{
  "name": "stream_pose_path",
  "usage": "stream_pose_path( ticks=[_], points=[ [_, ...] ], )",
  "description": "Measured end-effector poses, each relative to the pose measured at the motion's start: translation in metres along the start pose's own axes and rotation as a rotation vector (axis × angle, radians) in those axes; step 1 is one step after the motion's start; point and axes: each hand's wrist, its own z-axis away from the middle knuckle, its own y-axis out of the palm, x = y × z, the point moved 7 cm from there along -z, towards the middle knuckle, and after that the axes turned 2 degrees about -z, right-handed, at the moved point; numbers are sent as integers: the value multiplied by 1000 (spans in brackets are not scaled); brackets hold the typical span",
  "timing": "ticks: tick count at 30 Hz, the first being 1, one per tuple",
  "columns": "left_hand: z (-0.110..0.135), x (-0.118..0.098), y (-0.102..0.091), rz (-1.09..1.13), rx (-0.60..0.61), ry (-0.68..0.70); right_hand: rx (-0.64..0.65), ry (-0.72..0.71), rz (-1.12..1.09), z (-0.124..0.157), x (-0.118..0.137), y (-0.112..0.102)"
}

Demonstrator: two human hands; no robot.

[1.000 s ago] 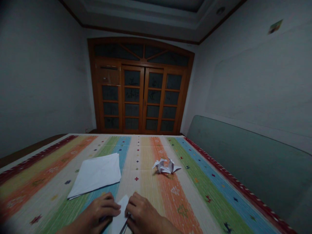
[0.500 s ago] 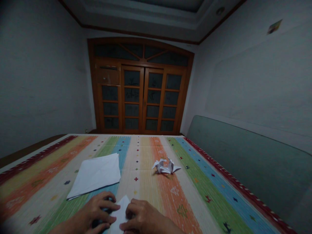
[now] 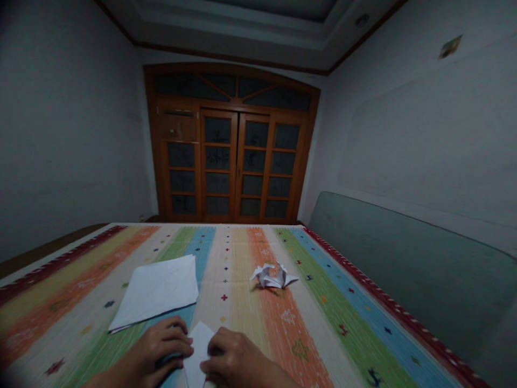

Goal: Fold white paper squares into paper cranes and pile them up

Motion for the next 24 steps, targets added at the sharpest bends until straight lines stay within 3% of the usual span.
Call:
stream_pose_path(
  ticks=[6,12,24],
  points=[
    [2,10,9,-156,-19,-46,-98,161,-8,-8,-5,-13],
    [0,12,14,-182,-65,-95,-108,116,-62,-10,2,-17],
    [-2,33,12,152,-71,-252,-235,143,-81,-3,-13,-10]
  ],
)
